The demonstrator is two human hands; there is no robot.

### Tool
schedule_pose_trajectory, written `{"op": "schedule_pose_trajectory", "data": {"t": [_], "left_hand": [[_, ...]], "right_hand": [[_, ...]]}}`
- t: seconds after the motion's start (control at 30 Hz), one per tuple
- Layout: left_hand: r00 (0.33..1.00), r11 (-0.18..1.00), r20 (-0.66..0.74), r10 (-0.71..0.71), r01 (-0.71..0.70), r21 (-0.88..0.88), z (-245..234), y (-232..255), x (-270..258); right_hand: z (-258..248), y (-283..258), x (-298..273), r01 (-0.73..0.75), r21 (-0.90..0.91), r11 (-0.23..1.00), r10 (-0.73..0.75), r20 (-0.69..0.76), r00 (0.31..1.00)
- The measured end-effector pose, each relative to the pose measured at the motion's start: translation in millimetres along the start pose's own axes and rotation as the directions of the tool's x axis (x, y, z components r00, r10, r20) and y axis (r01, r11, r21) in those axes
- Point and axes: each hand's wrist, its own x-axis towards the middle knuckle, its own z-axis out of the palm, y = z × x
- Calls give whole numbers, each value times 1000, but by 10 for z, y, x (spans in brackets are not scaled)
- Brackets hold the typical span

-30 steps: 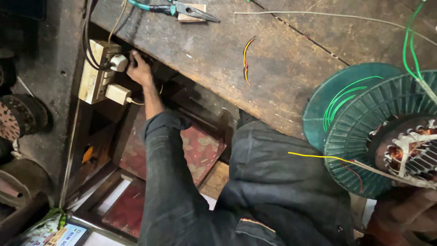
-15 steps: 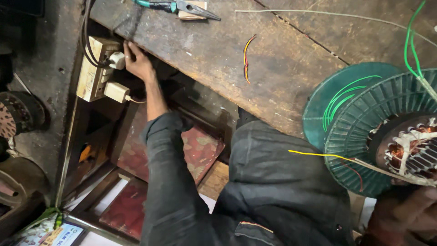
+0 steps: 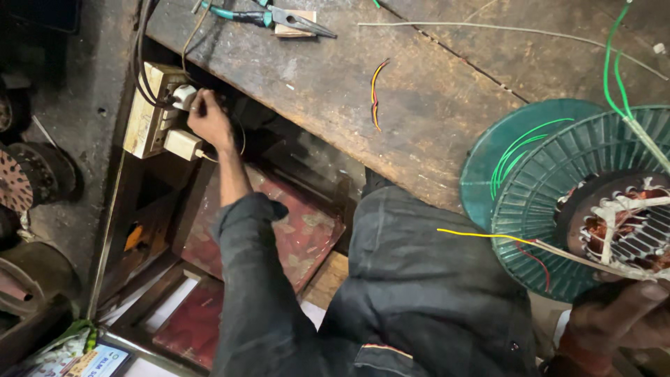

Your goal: The person works on a motor stator, using pliers to strip and adjust wires, then inserts and secures wire ends into the stator slots. The person also briefly plugs a power adapter into a wall socket.

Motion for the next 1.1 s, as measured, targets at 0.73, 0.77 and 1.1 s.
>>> {"op": "schedule_pose_trajectory", "data": {"t": [0.73, 0.77, 1.1], "left_hand": [[955, 959, -91, -282, 278, -56, 120, 684, 61], [954, 956, -83, -289, 283, -75, 111, 718, 39], [937, 942, -95, -335, 331, -60, 200, 935, -60]], "right_hand": [[22, -116, 155, 42, 272, 961, -21, -78, 997], [16, -142, 150, 25, 283, 959, -6, -66, 998], [4, 11, 71, 46, 304, 952, -13, -110, 994]]}}
